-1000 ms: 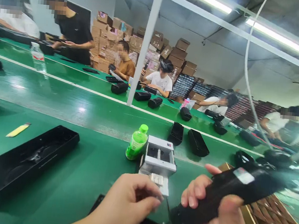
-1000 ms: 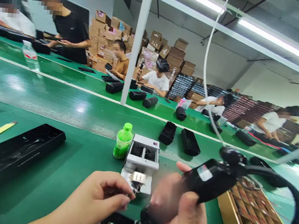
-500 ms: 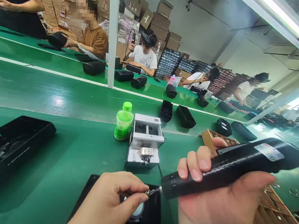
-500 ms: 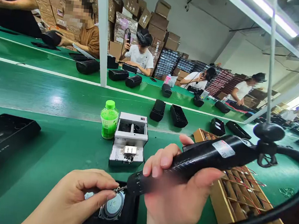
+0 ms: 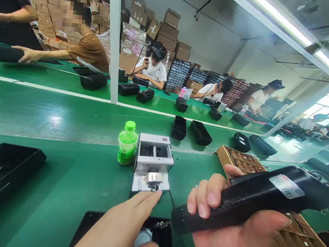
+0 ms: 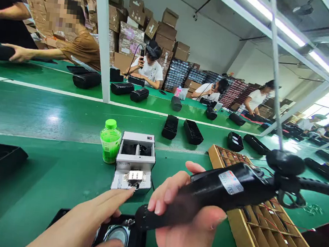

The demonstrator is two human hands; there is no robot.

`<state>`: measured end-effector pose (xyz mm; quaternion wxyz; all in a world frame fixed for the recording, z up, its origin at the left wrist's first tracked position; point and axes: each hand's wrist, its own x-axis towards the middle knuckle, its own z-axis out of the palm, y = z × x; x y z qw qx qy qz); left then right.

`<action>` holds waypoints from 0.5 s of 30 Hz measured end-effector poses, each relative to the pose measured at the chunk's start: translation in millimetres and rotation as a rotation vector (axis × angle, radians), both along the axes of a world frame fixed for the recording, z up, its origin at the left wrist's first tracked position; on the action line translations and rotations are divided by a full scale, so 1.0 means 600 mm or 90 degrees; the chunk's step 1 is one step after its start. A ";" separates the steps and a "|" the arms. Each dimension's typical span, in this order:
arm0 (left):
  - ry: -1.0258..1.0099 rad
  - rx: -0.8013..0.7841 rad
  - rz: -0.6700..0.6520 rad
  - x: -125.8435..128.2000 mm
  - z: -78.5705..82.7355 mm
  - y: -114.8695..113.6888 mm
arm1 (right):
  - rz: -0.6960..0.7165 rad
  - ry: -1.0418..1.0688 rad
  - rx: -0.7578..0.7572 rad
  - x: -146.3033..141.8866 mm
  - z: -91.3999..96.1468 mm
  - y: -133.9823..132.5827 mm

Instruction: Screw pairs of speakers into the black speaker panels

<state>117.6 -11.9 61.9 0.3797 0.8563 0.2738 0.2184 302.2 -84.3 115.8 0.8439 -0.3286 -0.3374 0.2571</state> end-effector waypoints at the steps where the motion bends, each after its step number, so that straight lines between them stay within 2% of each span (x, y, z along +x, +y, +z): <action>1: 0.006 0.025 0.005 0.007 0.019 0.010 | 0.006 -0.007 -0.001 0.015 -0.002 -0.003; 4: 0.098 0.163 0.000 0.065 0.096 0.054 | 0.048 -0.011 -0.006 0.070 -0.017 -0.010; 6: 0.248 0.288 -0.004 0.141 0.146 0.093 | 0.120 0.012 -0.004 0.107 -0.037 -0.009; 8: 0.311 0.329 -0.014 0.239 0.176 0.137 | 0.192 0.044 0.011 0.137 -0.063 -0.002; 10: 0.388 0.336 -0.023 0.343 0.179 0.183 | 0.242 0.072 0.025 0.158 -0.091 0.010; 12: 0.450 0.332 -0.022 0.434 0.162 0.225 | 0.281 0.093 0.038 0.171 -0.118 0.023; 15: 0.482 0.330 -0.011 0.526 0.123 0.273 | 0.341 0.128 0.066 0.177 -0.150 0.038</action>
